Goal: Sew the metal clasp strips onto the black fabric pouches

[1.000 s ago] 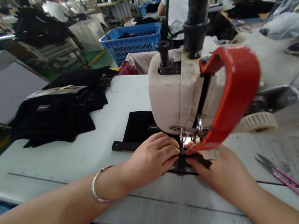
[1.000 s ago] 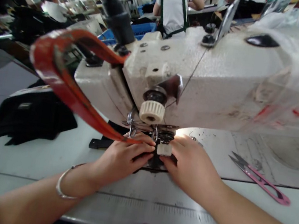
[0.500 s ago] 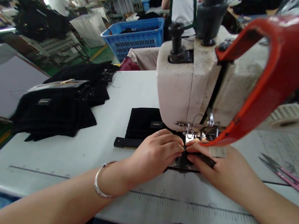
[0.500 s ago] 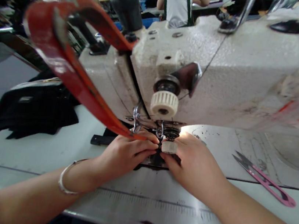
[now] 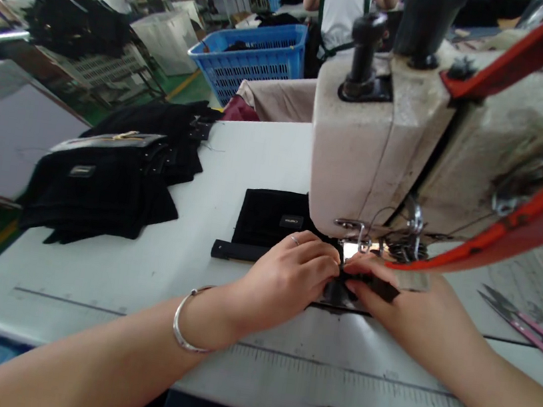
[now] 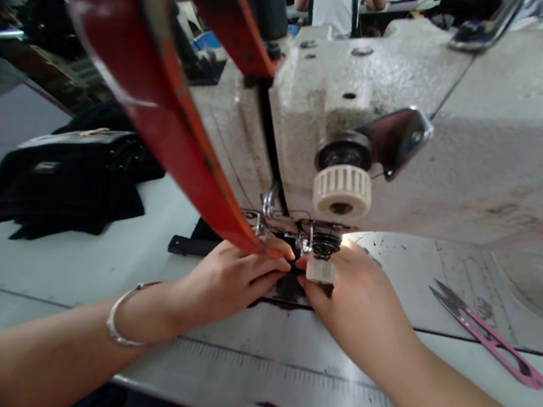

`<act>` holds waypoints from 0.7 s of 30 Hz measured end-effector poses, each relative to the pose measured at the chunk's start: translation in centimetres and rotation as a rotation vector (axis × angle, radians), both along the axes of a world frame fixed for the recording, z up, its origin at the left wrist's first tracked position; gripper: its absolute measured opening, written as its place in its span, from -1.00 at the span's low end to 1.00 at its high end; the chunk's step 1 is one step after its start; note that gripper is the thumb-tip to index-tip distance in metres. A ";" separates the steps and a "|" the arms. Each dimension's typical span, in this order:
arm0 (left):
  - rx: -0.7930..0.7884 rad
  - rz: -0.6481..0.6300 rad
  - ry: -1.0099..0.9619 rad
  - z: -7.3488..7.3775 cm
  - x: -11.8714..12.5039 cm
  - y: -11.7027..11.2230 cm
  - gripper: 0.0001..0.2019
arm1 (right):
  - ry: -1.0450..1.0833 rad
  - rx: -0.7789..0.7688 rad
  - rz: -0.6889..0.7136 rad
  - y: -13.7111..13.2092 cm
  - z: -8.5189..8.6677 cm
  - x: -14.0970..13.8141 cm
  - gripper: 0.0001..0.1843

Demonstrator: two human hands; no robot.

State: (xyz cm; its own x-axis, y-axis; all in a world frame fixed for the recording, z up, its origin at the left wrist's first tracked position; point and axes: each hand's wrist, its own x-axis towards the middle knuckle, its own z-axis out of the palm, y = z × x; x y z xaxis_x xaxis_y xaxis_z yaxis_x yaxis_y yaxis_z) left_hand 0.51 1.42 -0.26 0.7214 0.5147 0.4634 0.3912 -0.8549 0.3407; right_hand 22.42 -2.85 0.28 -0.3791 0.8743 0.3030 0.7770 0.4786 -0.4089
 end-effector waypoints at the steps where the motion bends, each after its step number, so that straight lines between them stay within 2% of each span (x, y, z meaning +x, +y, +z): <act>1: 0.009 -0.008 -0.004 0.0 0.0 0.0 -0.87 | 0.003 0.010 0.016 -0.1 0.0 0.1 -0.84; 7: -0.036 -0.030 -0.026 -0.1 -0.2 0.1 -0.92 | -0.069 -0.008 -0.008 -0.1 -0.7 0.0 -0.82; 11: -0.002 -0.011 -0.023 -0.1 -0.1 0.1 -0.87 | -0.063 0.032 -0.033 -0.2 -0.4 -0.3 -0.78; 15: -0.026 -0.028 -0.032 0.0 -0.3 -0.1 -0.89 | -0.028 0.048 0.012 -0.4 -0.2 -0.1 -0.77; 21: -0.033 -0.006 -0.023 0.0 -0.6 -0.5 -0.85 | -0.045 -0.022 -0.027 -0.4 -0.7 0.0 -0.90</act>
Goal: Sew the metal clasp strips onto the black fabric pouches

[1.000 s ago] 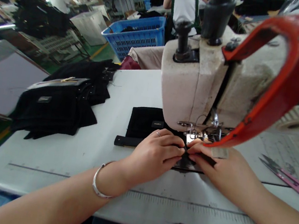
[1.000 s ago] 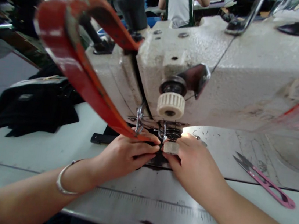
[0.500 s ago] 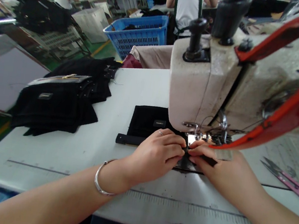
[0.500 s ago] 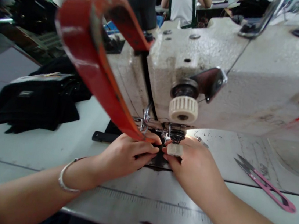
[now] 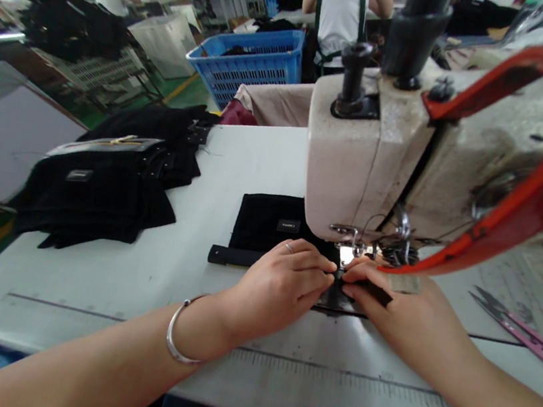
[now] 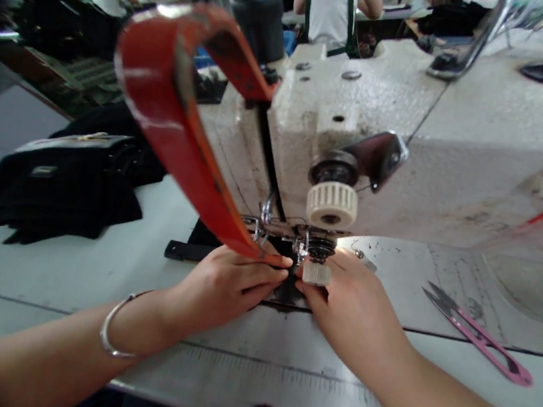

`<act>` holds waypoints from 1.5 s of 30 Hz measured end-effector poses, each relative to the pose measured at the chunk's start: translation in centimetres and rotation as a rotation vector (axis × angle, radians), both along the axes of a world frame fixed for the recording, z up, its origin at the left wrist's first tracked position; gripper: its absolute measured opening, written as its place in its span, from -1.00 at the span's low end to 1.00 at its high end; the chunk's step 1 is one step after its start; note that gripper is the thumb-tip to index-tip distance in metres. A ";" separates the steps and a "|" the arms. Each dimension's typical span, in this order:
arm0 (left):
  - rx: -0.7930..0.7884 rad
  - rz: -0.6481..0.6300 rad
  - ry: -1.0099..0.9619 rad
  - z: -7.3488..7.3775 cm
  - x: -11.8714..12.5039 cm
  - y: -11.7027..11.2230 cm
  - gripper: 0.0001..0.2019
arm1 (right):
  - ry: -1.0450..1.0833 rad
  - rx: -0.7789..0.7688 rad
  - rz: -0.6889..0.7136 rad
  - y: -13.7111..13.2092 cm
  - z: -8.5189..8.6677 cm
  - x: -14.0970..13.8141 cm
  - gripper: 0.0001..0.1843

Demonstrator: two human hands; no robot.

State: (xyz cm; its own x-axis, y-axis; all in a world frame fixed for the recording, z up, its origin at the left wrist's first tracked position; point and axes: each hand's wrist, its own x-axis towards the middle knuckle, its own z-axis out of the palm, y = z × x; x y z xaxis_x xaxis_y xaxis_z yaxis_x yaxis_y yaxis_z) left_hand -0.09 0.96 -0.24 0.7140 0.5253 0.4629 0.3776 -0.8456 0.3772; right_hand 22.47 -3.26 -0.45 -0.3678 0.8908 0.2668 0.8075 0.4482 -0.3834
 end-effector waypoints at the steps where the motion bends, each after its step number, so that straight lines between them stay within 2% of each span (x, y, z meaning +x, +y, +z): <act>1: 0.006 0.002 -0.001 0.0 0.0 -0.1 -0.84 | 0.000 -0.002 -0.011 0.0 -0.1 0.0 -0.92; 5: 0.021 0.013 -0.007 -0.1 0.0 -0.1 -0.84 | 0.003 0.035 0.007 0.0 -0.1 -0.1 -0.89; 11: 0.012 0.004 0.028 -0.1 0.0 0.0 -0.85 | -0.005 0.182 0.074 -0.6 -0.7 -0.1 -0.81; 22: 0.046 0.006 0.016 -0.1 0.2 0.7 -0.86 | -0.072 0.267 0.089 0.1 -0.8 0.0 -0.70; 33: 0.063 0.100 -0.012 -0.8 1.0 1.9 -0.89 | -0.144 0.264 0.071 1.3 -0.2 -0.2 -0.68; 45: 0.062 0.088 -0.036 -0.9 1.0 2.1 -0.86 | -0.075 0.140 0.047 1.3 -0.1 -0.1 -0.75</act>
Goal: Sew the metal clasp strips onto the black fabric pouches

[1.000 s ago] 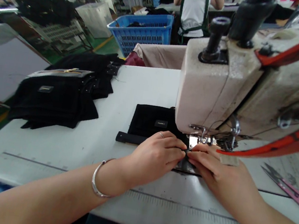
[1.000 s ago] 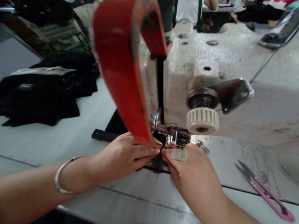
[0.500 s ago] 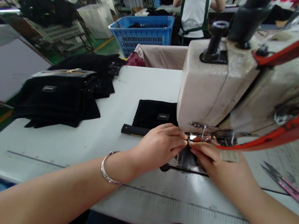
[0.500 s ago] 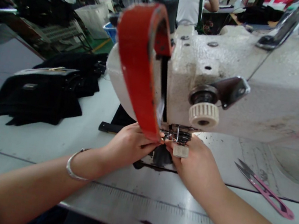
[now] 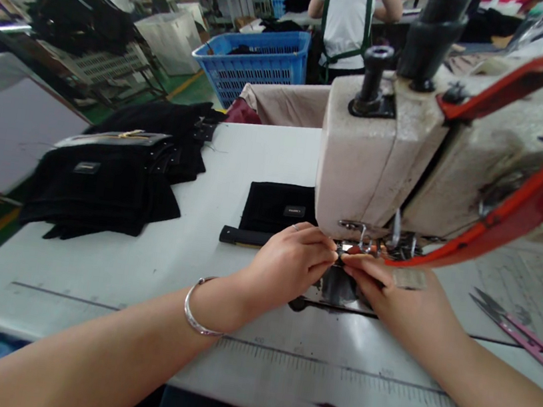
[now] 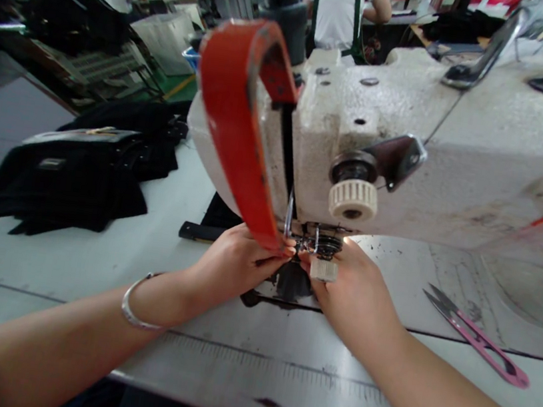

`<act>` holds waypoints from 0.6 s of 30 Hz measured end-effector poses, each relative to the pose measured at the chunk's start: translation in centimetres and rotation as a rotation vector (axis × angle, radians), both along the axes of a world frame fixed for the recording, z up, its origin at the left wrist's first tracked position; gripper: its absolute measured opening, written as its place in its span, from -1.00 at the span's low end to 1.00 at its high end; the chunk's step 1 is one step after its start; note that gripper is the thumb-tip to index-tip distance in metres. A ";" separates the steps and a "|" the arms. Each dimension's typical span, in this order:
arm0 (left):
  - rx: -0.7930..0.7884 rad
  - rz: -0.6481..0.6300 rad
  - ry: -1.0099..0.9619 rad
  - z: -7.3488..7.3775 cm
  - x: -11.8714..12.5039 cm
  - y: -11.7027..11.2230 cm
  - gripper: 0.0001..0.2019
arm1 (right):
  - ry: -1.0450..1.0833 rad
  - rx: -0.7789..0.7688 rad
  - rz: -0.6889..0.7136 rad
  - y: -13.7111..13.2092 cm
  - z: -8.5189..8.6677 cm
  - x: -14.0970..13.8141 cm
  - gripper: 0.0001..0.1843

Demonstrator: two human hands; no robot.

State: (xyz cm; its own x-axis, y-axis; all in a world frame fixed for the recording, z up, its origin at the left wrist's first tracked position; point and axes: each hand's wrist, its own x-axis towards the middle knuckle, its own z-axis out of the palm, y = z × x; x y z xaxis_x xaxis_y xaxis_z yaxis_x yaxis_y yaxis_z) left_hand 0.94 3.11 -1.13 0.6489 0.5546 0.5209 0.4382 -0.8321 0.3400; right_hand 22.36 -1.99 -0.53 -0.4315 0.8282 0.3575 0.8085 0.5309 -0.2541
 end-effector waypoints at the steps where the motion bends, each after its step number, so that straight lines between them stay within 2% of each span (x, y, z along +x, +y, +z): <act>1: 0.009 0.006 0.002 0.0 0.0 0.0 -0.85 | 0.004 -0.004 0.002 0.0 0.0 0.0 -0.75; 10: 0.039 0.008 0.012 0.1 0.1 0.1 -0.85 | 0.037 0.011 -0.026 0.2 -0.4 -0.2 -0.74; 18: -0.001 0.043 0.031 0.0 0.2 0.2 -0.88 | 0.119 -0.054 -0.043 0.4 -2.0 -0.1 -0.78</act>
